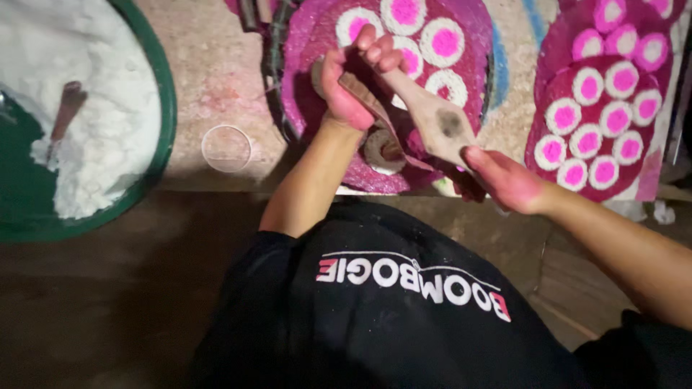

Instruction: The person uses a wooden mallet and a cylindrical metal mold to press pink powder into circular shapes on a flat pink surface. They then transfer the formed circles to a tray and repeat the process, occasionally scooping more pink powder from a green bucket.

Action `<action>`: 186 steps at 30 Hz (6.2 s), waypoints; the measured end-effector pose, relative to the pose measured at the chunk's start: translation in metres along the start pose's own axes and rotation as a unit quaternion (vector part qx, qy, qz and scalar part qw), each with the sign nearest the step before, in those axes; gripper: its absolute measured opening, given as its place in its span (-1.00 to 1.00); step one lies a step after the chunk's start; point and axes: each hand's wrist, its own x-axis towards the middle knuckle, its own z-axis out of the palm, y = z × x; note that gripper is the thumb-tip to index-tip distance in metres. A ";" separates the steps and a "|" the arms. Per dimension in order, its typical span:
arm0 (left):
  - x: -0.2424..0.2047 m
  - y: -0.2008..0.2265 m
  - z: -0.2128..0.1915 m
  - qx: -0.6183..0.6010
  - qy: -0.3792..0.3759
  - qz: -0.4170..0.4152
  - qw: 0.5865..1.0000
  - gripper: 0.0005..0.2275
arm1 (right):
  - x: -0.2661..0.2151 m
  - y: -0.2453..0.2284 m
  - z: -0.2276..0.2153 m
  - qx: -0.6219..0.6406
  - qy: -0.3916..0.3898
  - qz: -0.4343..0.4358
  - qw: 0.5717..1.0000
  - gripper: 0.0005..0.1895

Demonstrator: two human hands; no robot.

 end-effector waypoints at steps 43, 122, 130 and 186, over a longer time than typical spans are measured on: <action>0.074 0.030 -0.009 0.098 0.002 0.021 0.995 -0.70 | 0.057 -0.056 -0.010 -0.209 0.181 -0.130 0.952 -0.21; -0.158 0.131 0.097 0.665 0.317 0.033 0.676 -0.82 | 0.343 -0.224 -0.062 -0.194 0.391 -0.120 0.892 -0.50; -0.138 0.131 0.060 0.593 0.291 -0.101 0.744 -0.83 | 0.442 -0.240 0.015 -0.144 0.294 -0.287 0.900 -0.32; 0.162 -0.070 -0.044 0.927 0.076 -0.015 0.367 -0.90 | 0.045 0.020 -0.317 -0.204 0.454 -0.269 0.825 -0.85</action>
